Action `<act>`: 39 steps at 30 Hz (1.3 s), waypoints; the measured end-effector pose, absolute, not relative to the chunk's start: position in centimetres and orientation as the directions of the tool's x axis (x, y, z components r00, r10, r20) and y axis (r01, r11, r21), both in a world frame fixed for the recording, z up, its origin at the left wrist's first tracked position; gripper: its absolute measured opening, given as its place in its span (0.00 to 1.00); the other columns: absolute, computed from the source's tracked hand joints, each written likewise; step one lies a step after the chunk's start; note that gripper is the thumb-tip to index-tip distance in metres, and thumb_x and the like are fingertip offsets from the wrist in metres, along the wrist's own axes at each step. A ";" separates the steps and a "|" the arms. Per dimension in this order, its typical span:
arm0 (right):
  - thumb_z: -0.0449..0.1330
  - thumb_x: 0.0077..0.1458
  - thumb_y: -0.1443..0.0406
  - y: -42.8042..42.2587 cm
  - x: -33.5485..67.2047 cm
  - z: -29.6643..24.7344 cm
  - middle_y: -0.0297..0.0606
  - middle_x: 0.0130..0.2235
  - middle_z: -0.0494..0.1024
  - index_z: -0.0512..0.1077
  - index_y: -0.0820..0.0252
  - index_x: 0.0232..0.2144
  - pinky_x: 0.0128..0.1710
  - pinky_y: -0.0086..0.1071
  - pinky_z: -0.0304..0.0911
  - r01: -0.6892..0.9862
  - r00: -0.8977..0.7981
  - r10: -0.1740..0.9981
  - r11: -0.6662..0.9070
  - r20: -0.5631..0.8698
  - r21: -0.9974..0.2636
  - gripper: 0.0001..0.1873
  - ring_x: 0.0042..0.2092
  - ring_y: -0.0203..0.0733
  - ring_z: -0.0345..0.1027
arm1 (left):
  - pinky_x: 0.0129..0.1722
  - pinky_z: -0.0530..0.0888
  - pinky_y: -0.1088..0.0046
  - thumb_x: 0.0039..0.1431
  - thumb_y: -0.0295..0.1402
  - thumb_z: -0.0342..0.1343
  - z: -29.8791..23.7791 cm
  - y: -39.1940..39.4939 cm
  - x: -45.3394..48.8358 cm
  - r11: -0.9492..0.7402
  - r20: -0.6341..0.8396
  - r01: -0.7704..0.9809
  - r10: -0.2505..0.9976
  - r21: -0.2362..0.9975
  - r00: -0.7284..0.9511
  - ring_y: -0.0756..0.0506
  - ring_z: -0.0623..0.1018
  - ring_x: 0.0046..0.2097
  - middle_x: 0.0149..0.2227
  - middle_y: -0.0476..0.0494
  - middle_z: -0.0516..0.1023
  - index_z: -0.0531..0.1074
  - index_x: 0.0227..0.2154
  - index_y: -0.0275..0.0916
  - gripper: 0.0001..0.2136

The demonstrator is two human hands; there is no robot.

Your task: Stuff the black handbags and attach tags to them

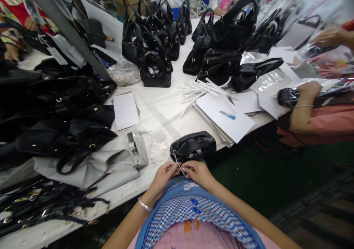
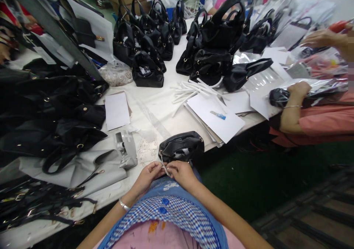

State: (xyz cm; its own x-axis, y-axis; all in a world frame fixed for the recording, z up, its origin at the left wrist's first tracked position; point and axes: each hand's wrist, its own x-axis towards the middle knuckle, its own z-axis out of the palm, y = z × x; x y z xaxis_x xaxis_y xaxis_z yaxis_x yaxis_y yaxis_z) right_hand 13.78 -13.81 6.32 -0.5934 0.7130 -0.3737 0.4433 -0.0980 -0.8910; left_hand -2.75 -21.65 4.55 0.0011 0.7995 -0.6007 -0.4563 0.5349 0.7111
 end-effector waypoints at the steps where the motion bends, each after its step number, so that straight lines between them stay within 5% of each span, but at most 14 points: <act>1: 0.57 0.55 0.66 -13.8 13.7 6.4 0.35 0.30 0.77 0.78 0.58 0.34 0.29 0.28 0.66 0.449 -0.599 0.715 -0.073 -0.360 -0.891 0.09 0.26 0.35 0.71 | 0.48 0.74 0.65 0.55 0.44 0.60 4.7 -21.5 -2.8 0.536 -0.595 -0.430 0.804 0.727 -0.003 0.43 0.79 0.45 0.48 0.38 0.78 0.74 0.34 0.36 0.15; 7: 0.55 0.59 0.64 -13.4 13.6 7.0 0.38 0.34 0.79 0.79 0.56 0.37 0.35 0.31 0.68 0.416 -0.557 0.793 0.010 -0.246 -0.910 0.12 0.29 0.37 0.72 | 0.37 0.74 0.72 0.58 0.42 0.56 5.9 -20.7 -3.7 0.400 -0.407 -0.092 0.851 0.912 -0.331 0.44 0.78 0.44 0.56 0.37 0.71 0.73 0.33 0.37 0.12; 12: 0.57 0.58 0.61 -13.1 13.2 7.1 0.40 0.36 0.80 0.79 0.56 0.38 0.43 0.35 0.68 0.359 -0.526 0.837 0.055 -0.153 -0.932 0.12 0.40 0.44 0.72 | 0.38 0.75 0.71 0.60 0.40 0.54 7.0 -19.8 -4.0 0.298 -0.268 0.051 0.912 0.953 -0.309 0.45 0.79 0.37 0.40 0.41 0.80 0.73 0.38 0.39 0.11; 23: 0.65 0.48 0.53 -13.3 12.9 6.2 0.40 0.32 0.80 0.77 0.63 0.34 0.35 0.33 0.71 0.155 -0.426 0.786 -0.426 -0.449 -0.892 0.18 0.34 0.42 0.75 | 0.38 0.73 0.71 0.57 0.37 0.57 7.1 -18.9 -3.4 0.262 -0.206 0.212 0.946 0.942 -0.252 0.44 0.78 0.39 0.37 0.44 0.81 0.79 0.34 0.41 0.08; 39: 0.65 0.47 0.53 -13.3 12.8 5.2 0.40 0.35 0.79 0.77 0.62 0.35 0.32 0.31 0.69 0.212 -0.404 0.781 -0.427 -0.477 -0.879 0.19 0.36 0.41 0.73 | 0.36 0.74 0.72 0.55 0.40 0.58 6.5 -19.1 -3.2 0.363 -0.373 -0.085 0.911 0.928 -0.176 0.45 0.78 0.35 0.32 0.43 0.79 0.76 0.33 0.36 0.11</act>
State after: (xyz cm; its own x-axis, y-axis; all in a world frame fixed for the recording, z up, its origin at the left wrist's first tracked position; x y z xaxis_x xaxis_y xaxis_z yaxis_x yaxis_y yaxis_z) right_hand 12.82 -13.30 5.22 -0.4038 0.7805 -0.4772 0.2124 -0.4273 -0.8788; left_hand -3.21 -19.10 6.48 -0.1760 0.9111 -0.3726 -0.0848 0.3631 0.9279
